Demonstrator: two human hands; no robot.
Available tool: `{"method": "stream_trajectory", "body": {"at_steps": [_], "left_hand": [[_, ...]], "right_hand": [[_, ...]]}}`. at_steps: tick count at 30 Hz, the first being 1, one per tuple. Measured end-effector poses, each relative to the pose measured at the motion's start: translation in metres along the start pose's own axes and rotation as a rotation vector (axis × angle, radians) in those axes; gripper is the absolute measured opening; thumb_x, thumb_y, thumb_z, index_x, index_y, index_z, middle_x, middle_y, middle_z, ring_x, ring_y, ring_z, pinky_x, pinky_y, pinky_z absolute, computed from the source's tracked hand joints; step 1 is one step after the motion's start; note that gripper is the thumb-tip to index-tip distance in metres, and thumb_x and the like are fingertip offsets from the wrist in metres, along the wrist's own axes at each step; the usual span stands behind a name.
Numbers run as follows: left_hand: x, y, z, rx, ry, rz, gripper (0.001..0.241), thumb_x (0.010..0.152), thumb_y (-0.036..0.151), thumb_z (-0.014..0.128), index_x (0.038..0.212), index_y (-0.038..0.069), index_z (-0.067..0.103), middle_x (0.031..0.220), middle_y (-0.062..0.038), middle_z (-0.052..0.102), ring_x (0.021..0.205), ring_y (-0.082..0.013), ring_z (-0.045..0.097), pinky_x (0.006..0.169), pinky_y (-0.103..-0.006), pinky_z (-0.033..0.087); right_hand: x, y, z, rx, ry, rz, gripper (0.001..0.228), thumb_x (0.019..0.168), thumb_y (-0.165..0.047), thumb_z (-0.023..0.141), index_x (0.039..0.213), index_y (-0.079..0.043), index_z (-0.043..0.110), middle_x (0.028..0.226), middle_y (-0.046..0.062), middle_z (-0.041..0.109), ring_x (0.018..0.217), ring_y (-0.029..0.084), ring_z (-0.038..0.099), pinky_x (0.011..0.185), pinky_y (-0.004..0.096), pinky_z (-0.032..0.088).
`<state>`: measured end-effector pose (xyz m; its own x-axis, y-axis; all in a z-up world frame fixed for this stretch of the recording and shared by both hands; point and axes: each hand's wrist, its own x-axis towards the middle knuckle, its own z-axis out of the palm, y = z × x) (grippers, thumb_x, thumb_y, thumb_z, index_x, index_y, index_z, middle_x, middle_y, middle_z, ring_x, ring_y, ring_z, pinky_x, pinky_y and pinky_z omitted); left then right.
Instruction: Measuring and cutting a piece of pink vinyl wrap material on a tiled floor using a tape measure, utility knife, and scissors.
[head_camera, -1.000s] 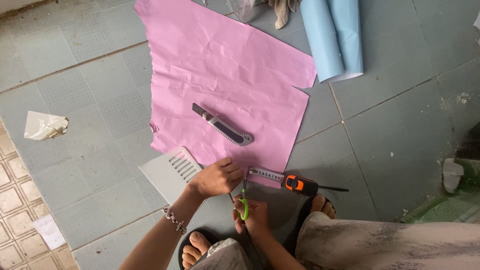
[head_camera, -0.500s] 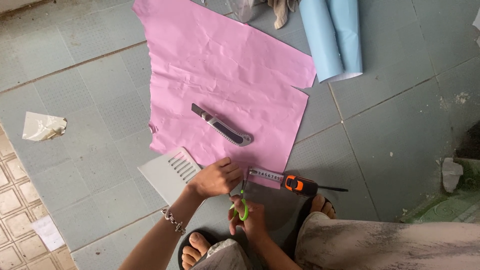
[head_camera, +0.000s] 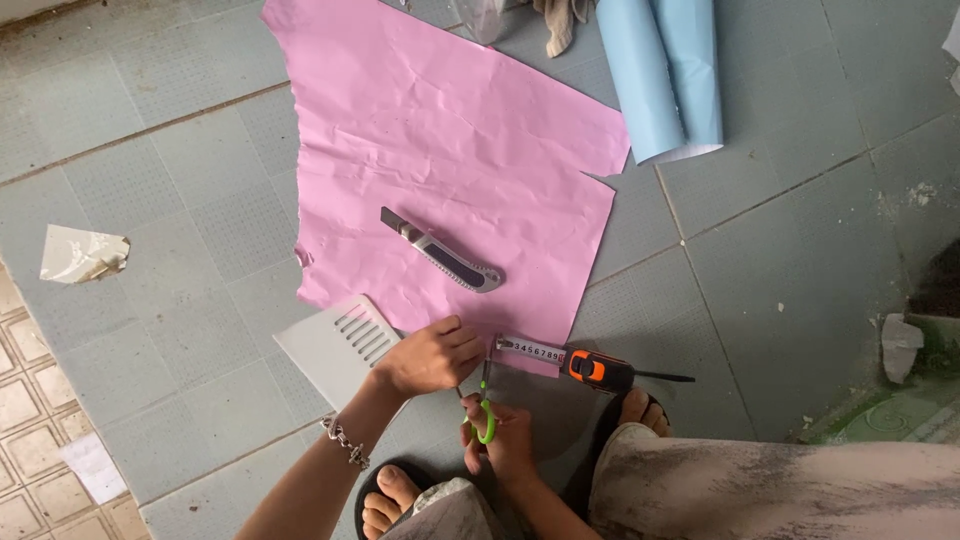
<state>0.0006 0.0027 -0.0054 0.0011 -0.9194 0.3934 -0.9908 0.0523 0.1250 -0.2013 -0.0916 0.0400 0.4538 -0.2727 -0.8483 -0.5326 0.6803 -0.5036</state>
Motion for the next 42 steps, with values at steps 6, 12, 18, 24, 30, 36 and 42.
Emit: {"method": "stream_trajectory", "body": {"at_steps": [6, 12, 18, 24, 30, 36, 42], "left_hand": [[-0.002, 0.001, 0.006, 0.007, -0.011, 0.009, 0.026, 0.079, 0.019, 0.084, 0.103, 0.009, 0.082, 0.113, 0.002, 0.08, 0.1, -0.0183, 0.069, 0.097, -0.0345, 0.054], [0.0, 0.0, 0.001, 0.003, -0.001, 0.01, 0.022, 0.08, 0.018, 0.081, 0.1, 0.01, 0.082, 0.113, 0.002, 0.08, 0.097, -0.0191, 0.067, 0.096, -0.0345, 0.053], [-0.002, 0.001, 0.007, 0.0, -0.001, 0.011, 0.022, 0.08, 0.019, 0.083, 0.1, 0.01, 0.081, 0.107, 0.002, 0.079, 0.097, -0.0183, 0.067, 0.096, -0.0349, 0.053], [0.0, -0.001, 0.001, -0.024, 0.023, -0.013, 0.015, 0.081, 0.017, 0.08, 0.095, 0.011, 0.08, 0.103, 0.001, 0.075, 0.089, -0.0196, 0.062, 0.09, -0.0337, 0.051], [-0.007, 0.001, 0.009, 0.07, -0.071, -0.029, 0.039, 0.095, 0.028, 0.066, 0.13, 0.012, 0.067, 0.141, -0.002, 0.062, 0.13, -0.0211, 0.054, 0.113, -0.038, 0.044], [-0.015, 0.002, 0.02, 0.742, -0.149, -0.103, 0.068, 0.111, 0.059, 0.038, 0.166, 0.018, 0.038, 0.177, -0.005, 0.032, 0.162, -0.0218, 0.026, 0.136, -0.044, 0.02], [0.003, 0.0, -0.018, -0.241, -0.076, -0.147, 0.046, 0.095, 0.039, 0.058, 0.13, 0.012, 0.072, 0.146, -0.006, 0.063, 0.134, -0.0251, 0.056, 0.119, -0.0456, 0.041]], "right_hand": [[0.009, 0.016, -0.009, 0.067, -0.019, -0.036, 0.029, 0.091, -0.015, 0.082, 0.104, 0.011, 0.079, 0.058, 0.02, 0.063, 0.028, 0.018, 0.043, 0.029, 0.032, 0.023], [0.008, 0.015, -0.007, 0.025, -0.032, -0.06, 0.034, 0.091, -0.02, 0.084, 0.104, 0.011, 0.078, 0.058, 0.019, 0.064, 0.028, 0.018, 0.045, 0.03, 0.031, 0.025], [0.008, 0.015, -0.005, -0.02, -0.059, -0.028, 0.046, 0.093, -0.025, 0.08, 0.116, 0.014, 0.074, 0.065, 0.023, 0.067, 0.034, 0.023, 0.052, 0.034, 0.032, 0.032], [0.012, 0.05, -0.028, -0.091, -0.195, 0.011, 0.054, 0.097, -0.031, 0.072, 0.129, 0.012, 0.066, 0.073, 0.021, 0.073, 0.047, 0.022, 0.062, 0.047, 0.03, 0.042], [-0.026, 0.046, -0.026, -0.309, -0.063, -0.198, 0.037, 0.083, -0.022, 0.08, 0.105, 0.007, 0.077, 0.067, 0.015, 0.075, 0.055, 0.021, 0.065, 0.057, 0.032, 0.052], [-0.036, -0.019, 0.01, -0.456, 0.403, -0.725, 0.023, 0.089, -0.012, 0.077, 0.109, -0.003, 0.074, 0.085, 0.008, 0.082, 0.066, 0.017, 0.072, 0.061, 0.03, 0.059], [-0.005, -0.127, -0.025, -0.962, 1.022, -0.843, 0.039, 0.097, -0.032, 0.08, 0.124, -0.006, 0.069, 0.108, 0.012, 0.069, 0.092, 0.028, 0.062, 0.085, 0.046, 0.045]]}}
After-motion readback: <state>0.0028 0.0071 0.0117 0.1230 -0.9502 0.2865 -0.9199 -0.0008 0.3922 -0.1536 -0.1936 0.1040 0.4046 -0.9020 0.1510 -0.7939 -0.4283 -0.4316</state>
